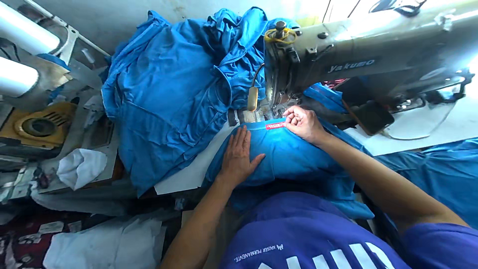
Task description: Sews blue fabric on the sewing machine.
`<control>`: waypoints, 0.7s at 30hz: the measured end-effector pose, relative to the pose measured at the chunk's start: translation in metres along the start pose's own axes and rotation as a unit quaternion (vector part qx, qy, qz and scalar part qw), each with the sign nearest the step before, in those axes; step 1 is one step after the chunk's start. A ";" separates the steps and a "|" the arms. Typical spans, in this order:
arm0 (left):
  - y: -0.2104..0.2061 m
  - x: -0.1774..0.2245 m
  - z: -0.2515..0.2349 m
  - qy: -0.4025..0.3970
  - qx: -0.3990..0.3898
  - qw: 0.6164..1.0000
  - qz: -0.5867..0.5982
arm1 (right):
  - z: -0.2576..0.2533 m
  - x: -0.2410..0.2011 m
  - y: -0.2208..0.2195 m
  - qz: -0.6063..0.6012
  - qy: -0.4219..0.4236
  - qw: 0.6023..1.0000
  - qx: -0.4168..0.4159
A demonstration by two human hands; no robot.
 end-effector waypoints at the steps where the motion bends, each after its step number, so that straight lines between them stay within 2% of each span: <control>1: 0.003 -0.001 -0.003 0.001 -0.004 1.000 0.002 | -0.001 -0.001 0.001 -0.002 -0.004 1.000 -0.005; 5: 0.016 0.000 -0.018 0.026 -0.083 0.996 -0.002 | -0.002 -0.003 0.001 0.008 -0.004 1.000 -0.013; 10: 0.032 0.018 -0.034 0.076 -0.185 0.978 -0.061 | 0.000 -0.003 0.000 0.010 0.001 1.000 -0.006; 11: 0.035 0.022 -0.037 0.074 -0.169 0.980 -0.074 | 0.000 -0.003 0.000 0.009 0.001 1.000 -0.006; 14: 0.041 0.034 -0.052 0.025 0.003 0.995 -0.094 | 0.000 -0.003 0.000 0.016 0.005 1.000 -0.006; 16: 0.038 0.042 -0.064 -0.028 0.090 0.994 -0.057 | -0.001 -0.002 0.000 0.020 0.007 1.000 -0.006; 18: 0.026 0.044 -0.080 -0.064 0.105 0.989 0.077 | -0.002 -0.004 0.000 0.018 0.005 1.000 -0.010; 21: 0.004 0.036 -0.103 -0.050 0.049 0.966 0.251 | -0.005 -0.002 0.003 -0.010 -0.006 1.000 -0.028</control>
Point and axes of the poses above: each hand's wrist, its own z-axis away from the middle knuckle, its own y-axis out of the back of the hand, x = y × z, the point moved 4 cm from there along -z, towards the middle knuckle, and after that the axes turned 7 degrees about -z, right-handed, at the moved point
